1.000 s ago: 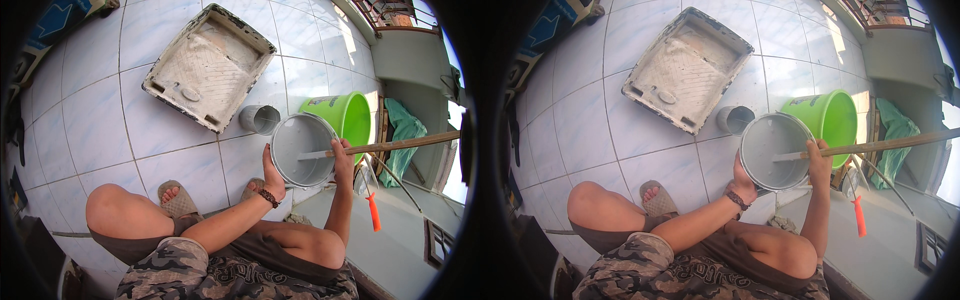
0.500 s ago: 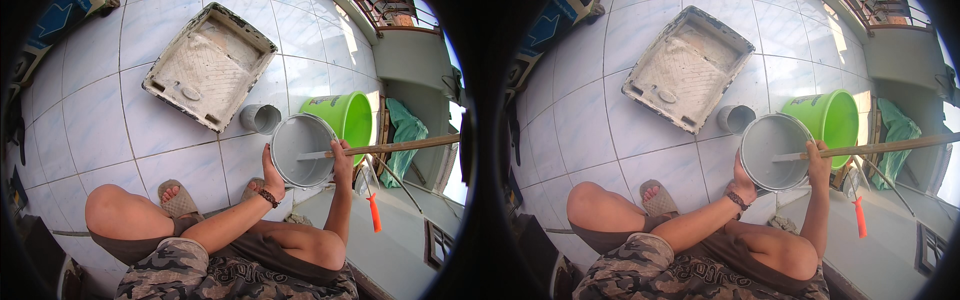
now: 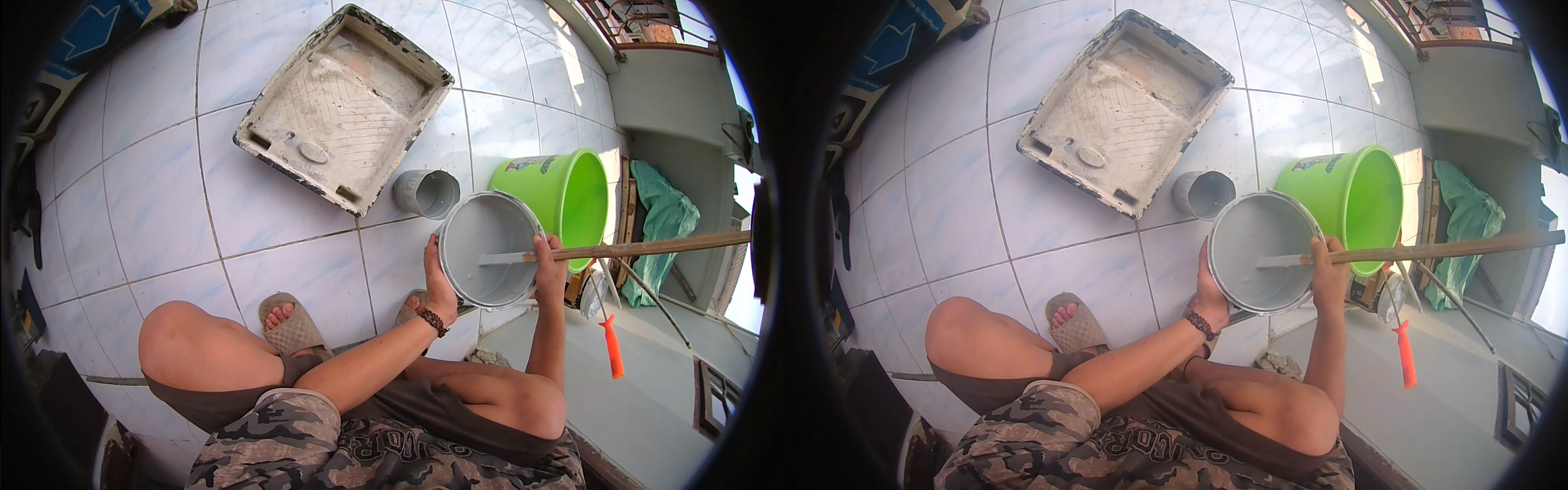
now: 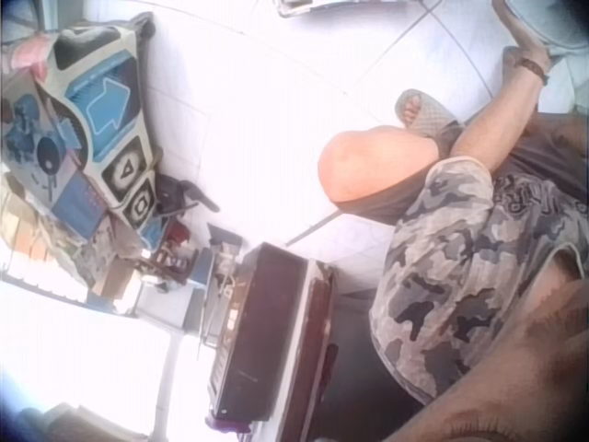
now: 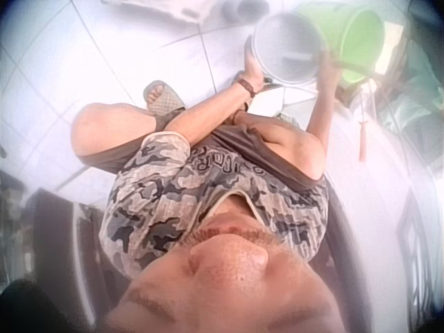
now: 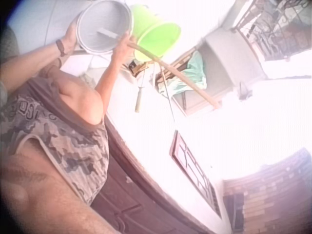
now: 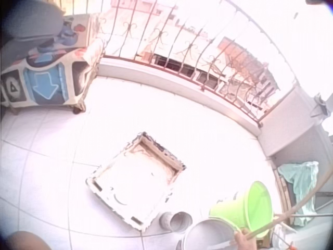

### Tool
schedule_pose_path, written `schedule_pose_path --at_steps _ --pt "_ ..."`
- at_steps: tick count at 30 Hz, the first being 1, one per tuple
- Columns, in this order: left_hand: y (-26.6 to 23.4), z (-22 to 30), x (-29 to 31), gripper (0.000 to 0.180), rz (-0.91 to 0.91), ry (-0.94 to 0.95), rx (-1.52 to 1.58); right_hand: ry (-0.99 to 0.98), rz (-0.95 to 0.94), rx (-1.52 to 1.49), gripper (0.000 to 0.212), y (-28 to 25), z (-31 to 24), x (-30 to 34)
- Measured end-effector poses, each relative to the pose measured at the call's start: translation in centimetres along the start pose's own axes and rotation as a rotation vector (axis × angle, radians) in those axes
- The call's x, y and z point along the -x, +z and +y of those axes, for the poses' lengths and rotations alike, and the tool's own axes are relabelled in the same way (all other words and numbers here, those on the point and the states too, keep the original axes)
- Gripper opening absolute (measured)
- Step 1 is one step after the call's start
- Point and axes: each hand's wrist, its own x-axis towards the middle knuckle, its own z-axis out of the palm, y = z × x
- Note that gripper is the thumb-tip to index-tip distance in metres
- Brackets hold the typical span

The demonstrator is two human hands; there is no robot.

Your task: The person pours water from a green bucket into a paint can, stirs the mixture with a stick, and then spreads the paint in a tray by hand. The person then lifts the tray and places it on a metal railing.

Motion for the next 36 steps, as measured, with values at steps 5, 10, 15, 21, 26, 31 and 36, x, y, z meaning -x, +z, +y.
schedule_pose_path --at_steps 5,10,15,21,26,31,36 --pt "0.6 1.1 0.4 0.055 0.017 0.011 -0.020 -0.005 0.043 -0.016 0.024 0.6 1.7 0.6" --pt "0.1 1.3 0.1 0.055 0.029 -0.019 -0.025 0.018 0.062 -0.050 0.023 1.0 3.3 0.9" --pt "-3.7 -0.4 -1.8 0.055 0.095 0.065 -0.096 0.022 0.056 -0.075 0.022 1.6 4.0 0.9" --pt "-4.1 -0.7 -1.9 0.056 0.145 0.092 -0.218 0.017 0.071 -0.080 0.022 1.7 4.6 1.2" --pt "-4.2 -0.7 -1.9 0.055 0.168 0.103 -0.212 0.013 0.075 -0.088 0.023 1.6 5.3 1.3" --pt "-3.2 0.9 -0.5 0.044 0.252 0.234 -0.502 0.001 0.088 -0.104 0.022 1.8 5.3 1.7" --pt "-2.8 2.7 0.8 0.035 0.294 0.524 -0.946 -0.009 0.094 -0.093 0.021 1.8 5.2 2.0"
